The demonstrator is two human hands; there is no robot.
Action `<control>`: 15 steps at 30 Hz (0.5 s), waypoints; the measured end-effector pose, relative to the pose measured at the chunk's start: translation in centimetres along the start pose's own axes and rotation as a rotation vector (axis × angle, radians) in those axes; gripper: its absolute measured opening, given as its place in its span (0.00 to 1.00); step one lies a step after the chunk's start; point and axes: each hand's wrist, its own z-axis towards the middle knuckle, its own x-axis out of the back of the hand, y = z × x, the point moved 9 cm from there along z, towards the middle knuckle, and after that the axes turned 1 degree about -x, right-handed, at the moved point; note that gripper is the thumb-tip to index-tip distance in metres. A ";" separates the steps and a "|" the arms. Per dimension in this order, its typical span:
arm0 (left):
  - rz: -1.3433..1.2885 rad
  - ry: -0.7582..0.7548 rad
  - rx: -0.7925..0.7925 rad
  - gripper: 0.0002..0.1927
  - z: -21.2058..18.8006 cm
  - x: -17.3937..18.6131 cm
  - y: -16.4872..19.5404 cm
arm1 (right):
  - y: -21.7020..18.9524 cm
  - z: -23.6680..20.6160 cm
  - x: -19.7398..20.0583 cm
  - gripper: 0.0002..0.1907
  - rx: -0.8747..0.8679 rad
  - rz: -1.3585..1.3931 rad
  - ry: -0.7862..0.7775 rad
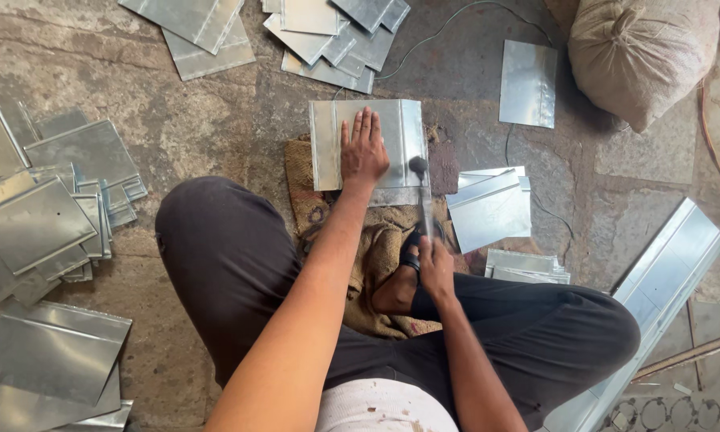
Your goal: The person uses a hammer to fold and flatten the edges of metal sheets. They pick up rectangular sheets, place them on a metal block, and strike the edges with the hammer before placing them in a pile.
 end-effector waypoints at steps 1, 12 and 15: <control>0.010 0.034 -0.010 0.32 0.1 0.3 0.1 | 0.2 -0.1 0.6 0.23 -0.059 0.069 0.011; 0.021 -0.071 -0.010 0.34 -2.3 -1.7 0.5 | -8.5 -3.4 12.7 0.29 0.562 0.803 0.427; 0.011 -0.072 -0.009 0.34 -2.8 -2.1 0.5 | -5.6 -3.4 10.4 0.32 0.664 0.890 0.498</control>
